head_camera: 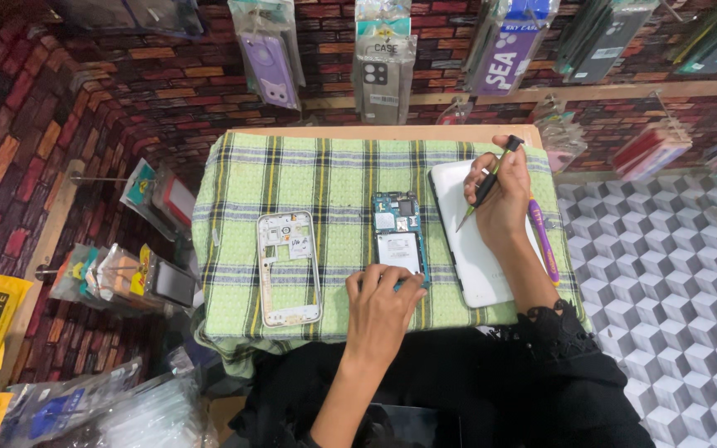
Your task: The person disassembles a white smartphone on a table, using a screwdriver and a plastic pry tool to remove screws and separate the back cover from the internal components. The person then reassembles the phone by placing the back cover back and securing it with screws.
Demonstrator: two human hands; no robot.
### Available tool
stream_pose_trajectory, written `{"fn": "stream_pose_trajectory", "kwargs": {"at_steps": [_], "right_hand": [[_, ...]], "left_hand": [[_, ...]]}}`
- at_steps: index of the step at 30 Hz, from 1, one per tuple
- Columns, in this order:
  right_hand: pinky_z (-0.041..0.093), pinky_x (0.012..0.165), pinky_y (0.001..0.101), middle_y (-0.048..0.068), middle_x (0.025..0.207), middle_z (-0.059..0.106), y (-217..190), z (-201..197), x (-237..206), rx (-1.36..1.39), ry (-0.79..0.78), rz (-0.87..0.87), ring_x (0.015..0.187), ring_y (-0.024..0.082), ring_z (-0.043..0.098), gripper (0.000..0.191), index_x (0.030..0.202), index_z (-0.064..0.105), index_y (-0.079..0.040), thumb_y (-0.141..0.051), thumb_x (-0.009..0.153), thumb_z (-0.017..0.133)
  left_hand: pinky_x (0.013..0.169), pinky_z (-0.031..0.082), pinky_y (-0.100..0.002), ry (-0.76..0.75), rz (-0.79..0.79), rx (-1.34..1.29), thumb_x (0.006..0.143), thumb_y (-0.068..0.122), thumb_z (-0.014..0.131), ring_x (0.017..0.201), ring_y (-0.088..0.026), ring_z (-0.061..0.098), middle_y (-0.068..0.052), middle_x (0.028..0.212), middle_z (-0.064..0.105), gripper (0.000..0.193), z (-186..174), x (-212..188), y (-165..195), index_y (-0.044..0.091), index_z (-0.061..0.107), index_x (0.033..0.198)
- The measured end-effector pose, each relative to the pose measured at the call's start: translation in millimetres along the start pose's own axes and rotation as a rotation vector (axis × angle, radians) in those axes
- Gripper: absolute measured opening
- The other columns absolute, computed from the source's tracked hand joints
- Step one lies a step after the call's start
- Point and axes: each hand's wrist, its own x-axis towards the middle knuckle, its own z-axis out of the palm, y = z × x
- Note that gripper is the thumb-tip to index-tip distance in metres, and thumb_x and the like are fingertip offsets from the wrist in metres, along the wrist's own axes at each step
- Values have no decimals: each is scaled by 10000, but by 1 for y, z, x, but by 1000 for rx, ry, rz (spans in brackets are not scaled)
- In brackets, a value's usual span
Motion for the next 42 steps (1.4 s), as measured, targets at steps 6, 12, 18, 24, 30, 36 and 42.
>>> {"fn": "stream_pose_trajectory", "kwargs": {"at_steps": [6, 12, 18, 24, 30, 36, 42], "right_hand": [[461, 607, 265, 59, 890, 578, 0, 0, -1, -6, -1, 4, 732, 150, 588, 332, 1373, 429, -125, -376, 1156, 416], [465, 606, 261, 54, 895, 579, 1, 0, -1, -14, 4, 1, 739, 142, 587, 341, 1380, 430, -123, -378, 1154, 412], [461, 600, 256, 48, 897, 575, -1, -1, -1, -40, 11, 9, 744, 140, 588, 352, 1376, 429, -125, -398, 1154, 414], [461, 605, 255, 46, 895, 571, -1, -2, -1, -38, -8, 14, 744, 140, 587, 365, 1379, 428, -129, -414, 1150, 430], [462, 607, 261, 50, 900, 573, 1, -4, -1, -11, -16, 10, 746, 148, 587, 362, 1376, 428, -127, -408, 1148, 442], [465, 617, 262, 49, 902, 572, 1, -3, -1, -11, -18, 5, 763, 143, 587, 367, 1383, 432, -128, -410, 1149, 439], [462, 617, 261, 50, 906, 574, -2, 3, -2, -8, -18, 7, 763, 147, 589, 367, 1382, 433, -128, -409, 1145, 439]], "left_hand": [[935, 389, -460, 0, 7, 9, 868, 235, 762, 1056, -213, 570, 12, 1066, 676, 226, -1, 0, 0, 128, 772, 1066], [936, 385, -454, 5, 20, 38, 868, 246, 771, 1034, -193, 580, 23, 1049, 690, 221, 3, -3, -1, 119, 770, 1047], [936, 383, -438, 25, 12, 61, 881, 253, 773, 1025, -181, 593, 29, 1040, 690, 215, 4, -6, 2, 130, 760, 1057], [948, 367, -446, 47, -30, 80, 882, 245, 766, 1026, -176, 591, 33, 1050, 688, 214, 0, -8, 8, 133, 752, 1063], [947, 363, -443, 32, -53, 80, 875, 249, 769, 1045, -185, 590, 23, 1059, 684, 227, -1, -6, 8, 129, 753, 1067], [955, 358, -438, 32, -64, 19, 864, 284, 766, 1068, -194, 588, 15, 1105, 691, 275, 1, -5, 4, 118, 751, 1083], [984, 352, -448, 4, -56, 30, 878, 299, 762, 1112, -194, 586, 11, 1158, 696, 264, 6, -5, 2, 133, 747, 1083]]}}
